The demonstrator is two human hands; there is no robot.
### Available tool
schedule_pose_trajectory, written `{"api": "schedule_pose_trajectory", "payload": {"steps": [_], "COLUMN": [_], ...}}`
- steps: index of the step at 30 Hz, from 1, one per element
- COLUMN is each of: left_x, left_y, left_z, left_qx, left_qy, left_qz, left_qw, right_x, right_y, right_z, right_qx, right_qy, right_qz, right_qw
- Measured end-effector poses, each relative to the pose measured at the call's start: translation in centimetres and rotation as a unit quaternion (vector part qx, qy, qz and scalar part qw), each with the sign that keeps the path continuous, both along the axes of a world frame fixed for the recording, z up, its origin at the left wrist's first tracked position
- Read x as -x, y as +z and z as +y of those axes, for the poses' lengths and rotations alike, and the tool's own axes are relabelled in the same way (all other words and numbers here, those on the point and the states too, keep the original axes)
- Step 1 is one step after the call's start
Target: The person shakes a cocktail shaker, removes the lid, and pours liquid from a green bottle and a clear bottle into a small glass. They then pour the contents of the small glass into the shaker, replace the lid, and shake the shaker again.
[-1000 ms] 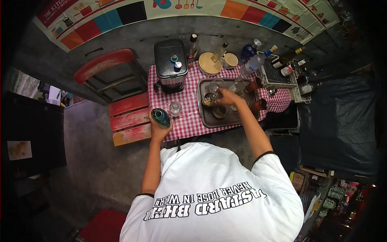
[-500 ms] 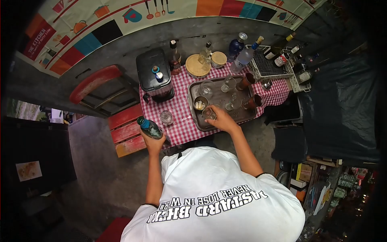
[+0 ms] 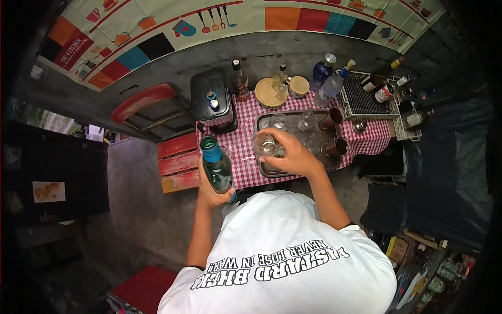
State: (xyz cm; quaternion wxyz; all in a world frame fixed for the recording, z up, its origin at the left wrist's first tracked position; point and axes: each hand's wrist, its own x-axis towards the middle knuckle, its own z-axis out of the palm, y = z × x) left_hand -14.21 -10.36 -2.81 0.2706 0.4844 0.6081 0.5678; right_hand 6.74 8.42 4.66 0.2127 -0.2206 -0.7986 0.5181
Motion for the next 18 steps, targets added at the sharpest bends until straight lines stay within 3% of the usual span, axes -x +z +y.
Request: {"api": "schedule_pose_trajectory", "payload": {"steps": [6, 12, 18], "left_x": [-2.0, -3.6, -4.5], "left_y": [3.4, 6.2, 8.6], "left_z": [2.0, 3.1, 4.0], "left_qx": [0.053, 0.129, 0.188], "left_qy": [-0.107, -0.136, -0.179], "left_qz": [0.052, 0.155, 0.225], "left_qw": [0.992, 0.970, 0.939], "right_x": [-2.5, -5.5, -8.3], "right_y": [1.9, 1.9, 1.8], "right_z": [0.5, 0.7, 0.7], "right_qx": [-0.035, -0.069, -0.026], "right_qy": [0.042, 0.065, 0.062], "right_qz": [0.055, 0.089, 0.062], "right_qw": [0.997, 0.991, 0.996]}}
